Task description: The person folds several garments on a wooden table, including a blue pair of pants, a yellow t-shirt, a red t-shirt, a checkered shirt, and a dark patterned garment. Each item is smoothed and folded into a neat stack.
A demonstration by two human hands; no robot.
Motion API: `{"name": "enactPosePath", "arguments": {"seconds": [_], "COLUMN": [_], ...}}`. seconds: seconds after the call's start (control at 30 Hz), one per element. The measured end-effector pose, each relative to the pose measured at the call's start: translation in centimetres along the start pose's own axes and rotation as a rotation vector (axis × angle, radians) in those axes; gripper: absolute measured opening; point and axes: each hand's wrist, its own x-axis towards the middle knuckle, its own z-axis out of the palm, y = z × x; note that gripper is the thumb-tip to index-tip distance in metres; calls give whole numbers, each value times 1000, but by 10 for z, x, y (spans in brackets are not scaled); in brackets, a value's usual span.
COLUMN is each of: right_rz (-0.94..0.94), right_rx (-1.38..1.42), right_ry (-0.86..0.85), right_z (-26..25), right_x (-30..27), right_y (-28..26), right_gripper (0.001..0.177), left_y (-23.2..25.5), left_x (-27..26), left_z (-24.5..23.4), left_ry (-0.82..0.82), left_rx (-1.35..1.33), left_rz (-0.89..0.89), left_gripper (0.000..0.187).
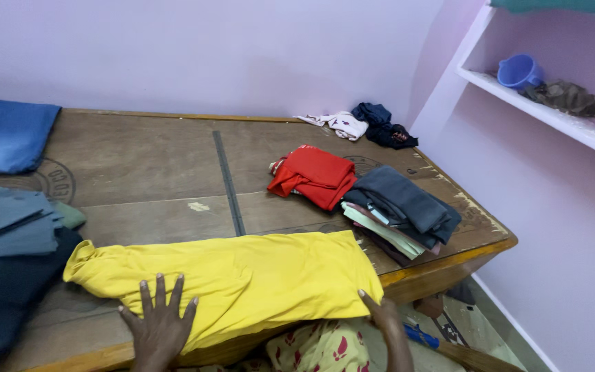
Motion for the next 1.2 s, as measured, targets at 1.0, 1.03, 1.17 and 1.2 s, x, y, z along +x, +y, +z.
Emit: {"name": "enactPosePath", "arguments": {"seconds": [1.0, 1.03, 1.17, 1.2], "right_rz": [-1297, -1201, -773, -570], "right_rx": [-502, -490, -9, 319], "right_ry": [-284, -325, -468, -502], "right_z": [279, 276, 260, 254], "right_x": [-196, -186, -132, -120], "right_y": [-163, -160, -163, -163], "right_gripper": [40, 46, 64, 63], "left_y": [14, 13, 3, -4], "left_x": [-19, -19, -13, -12], "left_z": [-53, -49, -32, -30], "left_ry": [-252, -190, 46, 96], "left_rx": [-45, -110, -366, -424], "left_rz": [-28, -13, 47, 62], "left_gripper": [66, 68, 77, 78]}}
